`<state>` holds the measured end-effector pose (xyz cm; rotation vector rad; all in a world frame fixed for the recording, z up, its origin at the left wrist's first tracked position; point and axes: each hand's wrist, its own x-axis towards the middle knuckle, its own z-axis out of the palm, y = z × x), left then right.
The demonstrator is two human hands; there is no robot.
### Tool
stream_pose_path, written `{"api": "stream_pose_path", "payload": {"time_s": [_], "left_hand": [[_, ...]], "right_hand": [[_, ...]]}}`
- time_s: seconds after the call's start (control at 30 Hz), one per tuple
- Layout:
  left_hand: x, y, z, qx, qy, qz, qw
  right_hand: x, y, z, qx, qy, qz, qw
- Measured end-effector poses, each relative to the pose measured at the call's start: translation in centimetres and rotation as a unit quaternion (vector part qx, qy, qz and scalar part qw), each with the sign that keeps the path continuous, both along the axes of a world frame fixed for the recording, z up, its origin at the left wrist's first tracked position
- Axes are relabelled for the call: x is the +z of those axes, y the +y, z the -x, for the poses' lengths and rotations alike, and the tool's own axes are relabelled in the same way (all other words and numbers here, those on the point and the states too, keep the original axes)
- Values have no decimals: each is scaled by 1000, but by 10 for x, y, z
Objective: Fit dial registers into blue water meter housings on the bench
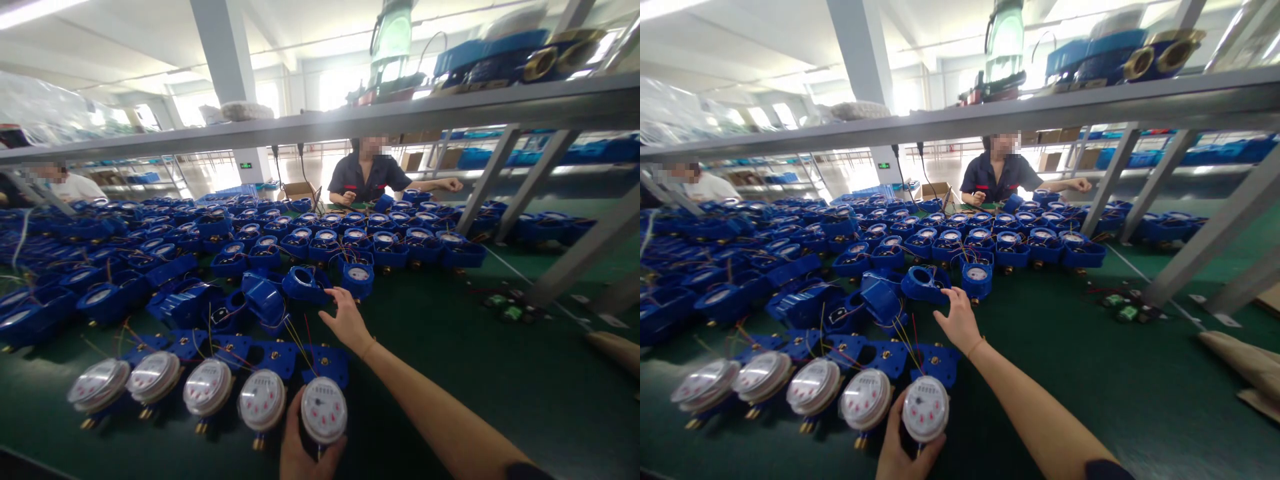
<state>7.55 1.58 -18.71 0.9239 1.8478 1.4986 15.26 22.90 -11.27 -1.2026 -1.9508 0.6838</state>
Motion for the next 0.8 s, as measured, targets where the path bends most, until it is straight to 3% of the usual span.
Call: {"api": "stream_pose_path", "payload": {"time_s": [0.17,0.47,0.63,0.8], "left_hand": [[-4,-14,-18,-48,39,18,998],[15,-19,-22,-56,93,29,994],[15,-18,-20,-52,84,33,995],[9,-21,-24,-42,77,31,996]], "right_hand": [[5,32,35,17,-111,-58,992],[-1,50,52,28,-210,-81,974],[7,44,38,7,-179,-79,981],[34,11,-11,35,-117,-112,986]]}}
